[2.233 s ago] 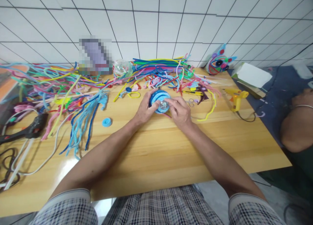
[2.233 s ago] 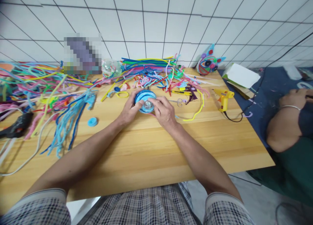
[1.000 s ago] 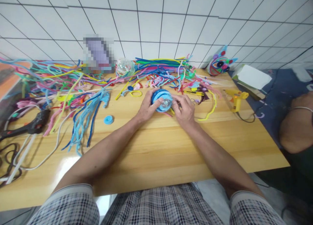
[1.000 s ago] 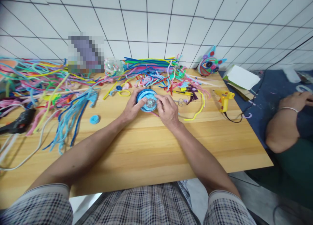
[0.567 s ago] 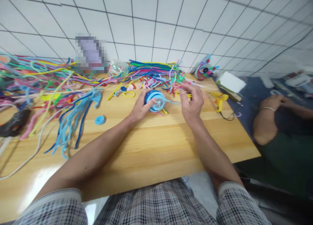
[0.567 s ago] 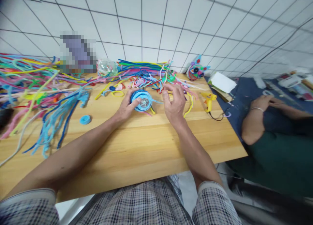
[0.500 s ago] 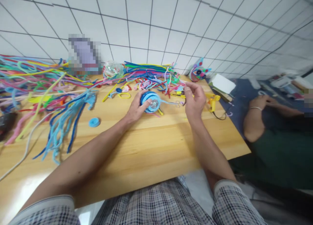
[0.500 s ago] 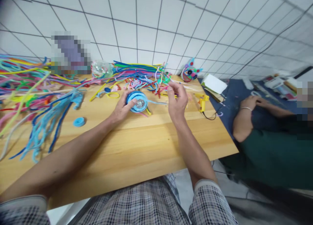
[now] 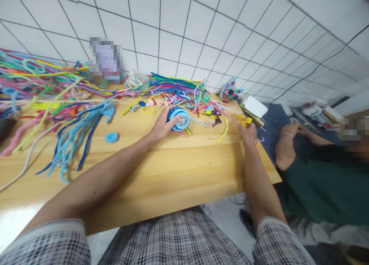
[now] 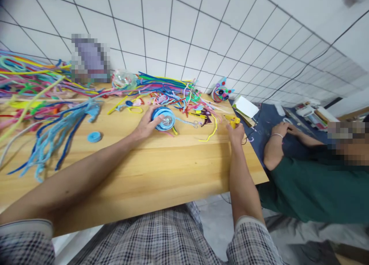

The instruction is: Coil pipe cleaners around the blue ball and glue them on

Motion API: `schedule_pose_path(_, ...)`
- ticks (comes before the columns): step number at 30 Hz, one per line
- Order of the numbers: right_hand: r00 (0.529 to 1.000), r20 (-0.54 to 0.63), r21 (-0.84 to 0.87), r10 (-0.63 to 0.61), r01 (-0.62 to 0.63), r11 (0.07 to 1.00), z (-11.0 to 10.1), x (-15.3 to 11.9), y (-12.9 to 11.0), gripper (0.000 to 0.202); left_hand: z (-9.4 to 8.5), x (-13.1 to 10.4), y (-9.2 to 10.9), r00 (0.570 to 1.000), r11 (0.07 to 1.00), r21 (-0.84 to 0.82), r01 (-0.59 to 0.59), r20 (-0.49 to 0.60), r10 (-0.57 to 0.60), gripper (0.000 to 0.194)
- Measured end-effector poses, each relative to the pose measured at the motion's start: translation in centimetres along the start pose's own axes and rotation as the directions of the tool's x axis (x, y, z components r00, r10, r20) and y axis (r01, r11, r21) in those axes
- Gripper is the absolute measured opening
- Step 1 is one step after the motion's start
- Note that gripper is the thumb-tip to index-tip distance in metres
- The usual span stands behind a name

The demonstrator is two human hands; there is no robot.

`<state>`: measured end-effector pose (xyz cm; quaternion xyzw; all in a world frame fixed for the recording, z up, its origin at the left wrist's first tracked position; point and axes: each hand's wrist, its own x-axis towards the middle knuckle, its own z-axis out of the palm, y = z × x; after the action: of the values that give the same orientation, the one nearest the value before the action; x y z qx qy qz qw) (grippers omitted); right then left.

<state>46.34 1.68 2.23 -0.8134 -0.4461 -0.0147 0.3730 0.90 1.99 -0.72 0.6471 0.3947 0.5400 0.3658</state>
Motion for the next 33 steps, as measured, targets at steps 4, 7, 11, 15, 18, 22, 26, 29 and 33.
schedule_pose_path(4,0.988,0.102,-0.015,0.114,-0.113,0.993,0.0,1.2,-1.8,0.024,0.0,0.1,0.2,0.999,0.999,0.035,-0.034,0.019,0.034,0.062)
schedule_pose_path(7,0.987,0.118,0.008,0.112,-0.114,0.993,-0.5,1.1,-3.6,0.020,0.0,0.2,0.6,0.999,0.998,0.049,-0.035,0.036,0.033,0.060)
schedule_pose_path(11,0.990,0.062,0.337,-0.123,0.096,0.937,-1.3,-2.0,-7.4,0.036,0.0,0.1,0.7,0.999,0.998,0.065,-0.022,0.029,0.020,0.059)
schedule_pose_path(15,0.851,0.107,0.602,-0.514,0.356,0.715,-2.1,-8.5,-11.2,0.034,0.0,0.0,0.6,0.999,0.996,0.083,-0.026,0.031,0.024,0.058)
schedule_pose_path(18,0.712,0.112,0.526,-0.693,0.549,0.649,-1.8,-12.7,-12.1,0.031,-0.1,0.0,0.6,0.999,0.995,0.086,-0.042,0.030,0.040,0.058)
schedule_pose_path(22,0.469,0.094,0.426,-0.878,0.778,0.461,-0.5,-14.3,-11.3,0.029,-0.1,0.0,0.9,0.998,0.994,0.082,-0.065,0.032,0.063,0.058)
schedule_pose_path(26,0.400,0.105,0.362,-0.910,0.837,0.410,0.3,-13.8,-10.8,0.028,-0.1,-0.1,1.0,0.997,0.994,0.085,-0.071,0.033,0.069,0.058)
schedule_pose_path(29,0.390,0.110,0.346,-0.914,0.847,0.403,0.6,-13.7,-10.9,0.031,-0.2,-0.1,1.0,0.997,0.994,0.082,-0.067,0.035,0.064,0.058)
schedule_pose_path(33,0.363,0.106,0.350,-0.926,0.858,0.376,1.1,-13.8,-11.0,0.035,-0.1,-0.1,1.0,0.998,0.995,0.079,-0.061,0.041,0.057,0.057)
